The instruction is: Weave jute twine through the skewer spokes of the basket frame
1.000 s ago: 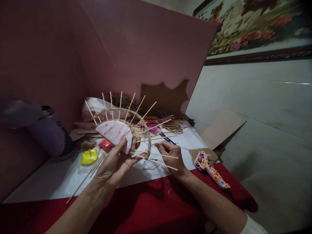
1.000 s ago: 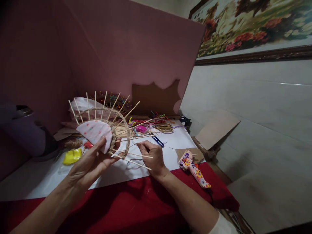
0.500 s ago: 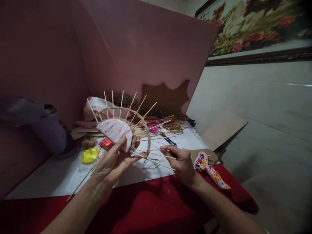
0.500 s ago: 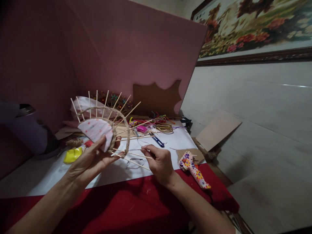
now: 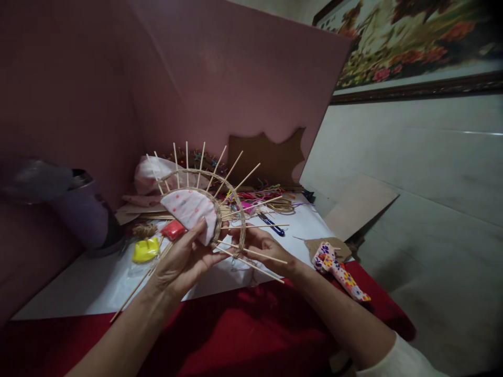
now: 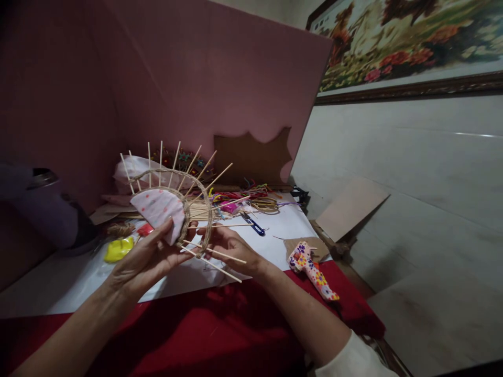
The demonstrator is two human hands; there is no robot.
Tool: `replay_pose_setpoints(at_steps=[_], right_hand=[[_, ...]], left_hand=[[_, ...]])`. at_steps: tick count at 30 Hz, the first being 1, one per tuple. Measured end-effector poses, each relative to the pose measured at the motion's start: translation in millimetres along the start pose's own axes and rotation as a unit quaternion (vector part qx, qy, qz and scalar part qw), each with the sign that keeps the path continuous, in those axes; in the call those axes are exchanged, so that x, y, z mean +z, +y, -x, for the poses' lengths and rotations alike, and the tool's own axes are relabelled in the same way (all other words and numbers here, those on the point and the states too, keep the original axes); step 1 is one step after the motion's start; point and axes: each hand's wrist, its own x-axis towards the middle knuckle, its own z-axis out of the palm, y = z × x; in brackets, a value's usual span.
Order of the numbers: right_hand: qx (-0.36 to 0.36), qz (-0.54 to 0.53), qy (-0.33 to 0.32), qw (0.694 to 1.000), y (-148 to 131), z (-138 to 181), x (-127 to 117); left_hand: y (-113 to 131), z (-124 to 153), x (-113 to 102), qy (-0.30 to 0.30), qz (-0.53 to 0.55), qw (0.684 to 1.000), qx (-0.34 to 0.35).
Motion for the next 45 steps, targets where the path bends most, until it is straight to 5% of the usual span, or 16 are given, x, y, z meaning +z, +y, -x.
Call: replay_pose_setpoints(at_steps=[13, 29, 34, 45], right_hand=[[-0.021, 0.109, 0.191, 0.975, 19, -3, 4], [-0.035, 0.165, 0.188, 0.967, 20, 6, 7], [-0.061, 0.223, 0.211, 0.95, 15, 11, 8], [-0.127, 0.349, 0.259, 0.892, 10, 20, 8]], left_hand=[[3, 7, 0, -0.054, 0.049, 0.997, -0.038], [-1, 6, -4, -0.082, -0.068, 0.993, -0.05], [-1, 6, -4, -0.114, -0.034, 0.992, -0.043], [-3, 5, -5, -0.074, -0.011, 0.996, -0.044]])
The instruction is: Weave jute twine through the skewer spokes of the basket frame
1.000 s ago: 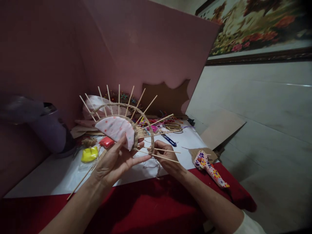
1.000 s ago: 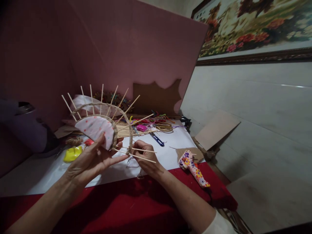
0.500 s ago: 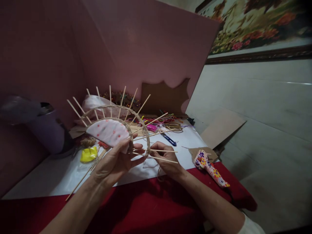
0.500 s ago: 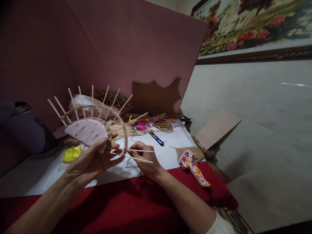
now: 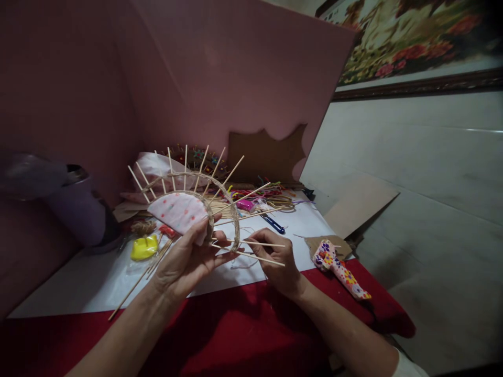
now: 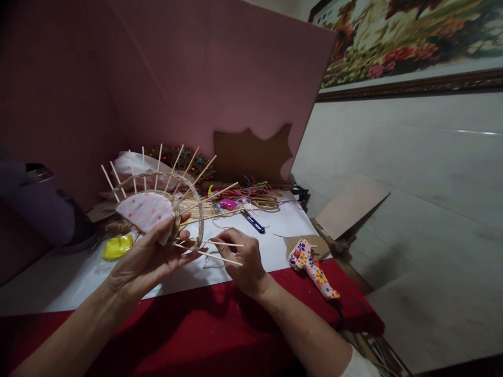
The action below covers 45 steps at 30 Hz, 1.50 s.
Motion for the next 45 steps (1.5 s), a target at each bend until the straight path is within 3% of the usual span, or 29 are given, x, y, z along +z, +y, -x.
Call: replay_pose_setpoints(at_steps=[4, 9, 14, 22, 29, 33, 37, 40, 45], right_hand=[[-0.013, 0.006, 0.016, 1.0, 0, 2, -2], [-0.032, 0.021, 0.016, 0.999, 0, 0, 0], [-0.033, 0.047, 0.005, 0.998, -1, 0, -4], [-0.117, 0.121, -0.026, 0.985, -2, 11, -49], [-0.189, 0.182, 0.001, 0.965, -16, 7, -71], [-0.101, 0.141, 0.037, 0.984, -12, 3, -60], [-0.009, 0.098, 0.002, 0.995, 2, -1, -41], [-0.004, 0.087, -0.023, 0.996, 5, -6, -30], [-0.006, 0.088, -0.044, 0.995, 0, -14, -23]], left_hand=[[0, 3, 5, 0.009, 0.002, 1.0, -0.013], [-1, 3, 6, -0.022, -0.003, 0.999, -0.03], [0, 1, 3, 0.021, -0.008, 1.0, -0.011], [4, 1, 3, 0.051, -0.007, 0.999, 0.014], [1, -1, 0, 0.019, -0.031, 0.999, -0.009], [1, 1, 1, -0.001, -0.049, 0.998, -0.025], [2, 4, 2, -0.033, -0.062, 0.996, -0.047], [0, 5, 4, -0.063, -0.062, 0.994, -0.061], [-1, 7, 6, -0.063, -0.067, 0.994, -0.063]])
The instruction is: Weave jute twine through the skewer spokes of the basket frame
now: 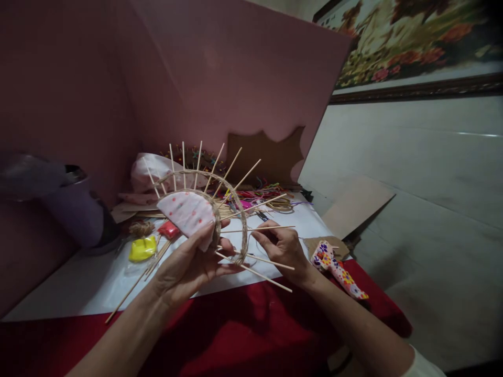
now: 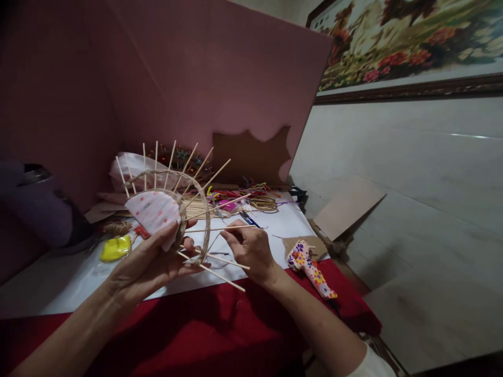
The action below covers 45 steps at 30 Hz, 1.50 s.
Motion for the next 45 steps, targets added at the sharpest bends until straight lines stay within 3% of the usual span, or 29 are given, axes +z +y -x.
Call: replay_pose_setpoints(at_steps=[8, 19, 24, 28, 35, 38, 41, 45], right_hand=[[0.017, 0.033, 0.024, 0.999, 2, -4, -2], [-0.115, 0.117, 0.14, 0.977, 11, 5, -15], [-0.178, 0.212, 0.171, 0.946, 13, 10, -15], [-0.227, 0.296, 0.213, 0.903, 7, 15, -20], [-0.295, 0.405, 0.181, 0.846, -2, 19, -43], [-0.27, 0.406, 0.123, 0.864, -6, 16, -52], [-0.194, 0.371, 0.066, 0.906, -11, 7, -56], [-0.07, 0.149, -0.028, 0.986, -5, -11, -59]], left_hand=[[-2, 1, 2, 0.022, 0.008, 1.0, 0.016], [-3, 0, -4, 0.015, -0.014, 1.0, -0.011], [-4, -1, -4, 0.026, -0.023, 0.999, -0.011], [-4, -2, -6, 0.027, -0.053, 0.998, 0.009], [-5, 0, -6, 0.03, -0.119, 0.992, 0.01], [-5, 3, -2, 0.043, -0.144, 0.989, -0.003], [-5, 4, 0, 0.039, -0.149, 0.988, -0.021], [-4, 4, -3, 0.021, -0.135, 0.99, -0.032]])
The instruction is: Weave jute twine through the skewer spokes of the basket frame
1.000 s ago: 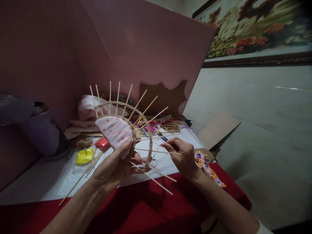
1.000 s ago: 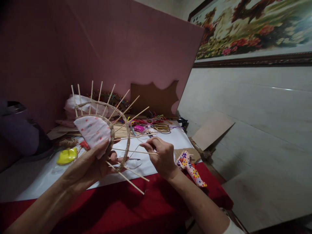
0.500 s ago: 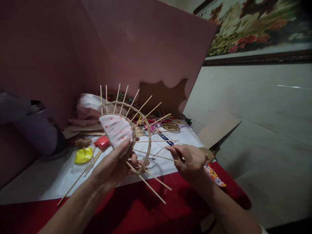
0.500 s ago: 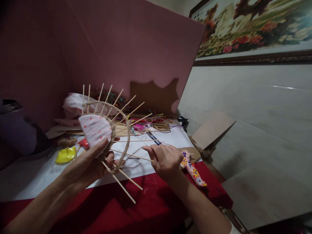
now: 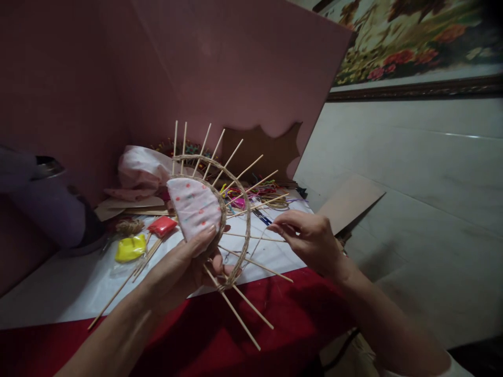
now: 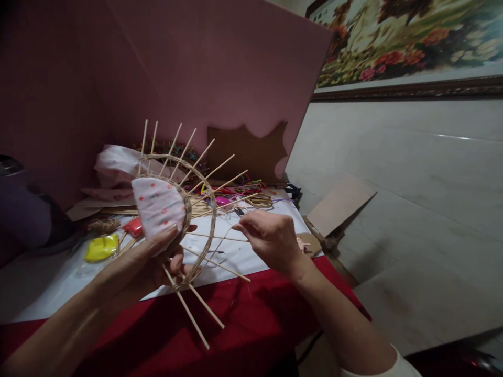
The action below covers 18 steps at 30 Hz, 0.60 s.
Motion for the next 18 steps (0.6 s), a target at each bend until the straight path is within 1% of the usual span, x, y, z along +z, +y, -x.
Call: replay_pose_setpoints(at_steps=[1, 2, 3, 4, 5, 7, 10, 12, 15, 18], right_hand=[[0.034, -0.081, -0.036, 0.995, 5, -5, 1], [0.067, -0.161, -0.077, 0.982, 10, -9, 3], [0.096, -0.23, -0.113, 0.962, 15, -12, 5], [0.118, -0.284, -0.138, 0.941, 19, -15, 8], [0.133, -0.322, -0.145, 0.926, 22, -17, 13], [0.152, -0.355, -0.12, 0.914, 23, -17, 22], [0.163, -0.358, -0.052, 0.918, 16, -14, 36], [0.163, -0.353, -0.021, 0.921, 11, -12, 43], [0.16, -0.353, -0.006, 0.922, 7, -11, 48], [0.163, -0.372, 0.004, 0.914, 5, -9, 52]], left_hand=[[0, 0, -1, -0.003, 0.004, 1.0, -0.002], [0, 0, -1, -0.006, 0.007, 1.0, -0.008], [-1, 0, -2, -0.009, 0.01, 1.0, -0.018], [-1, 0, -2, -0.011, 0.012, 0.999, -0.03], [-1, 0, -1, -0.011, 0.014, 0.999, -0.04], [-1, 1, 0, -0.009, 0.017, 0.998, -0.055], [0, 1, 2, 0.005, 0.017, 0.998, -0.064], [2, 2, 4, 0.016, 0.019, 0.997, -0.066], [3, 4, 5, 0.01, 0.038, 0.997, -0.068], [4, 6, 7, -0.003, 0.063, 0.996, -0.062]])
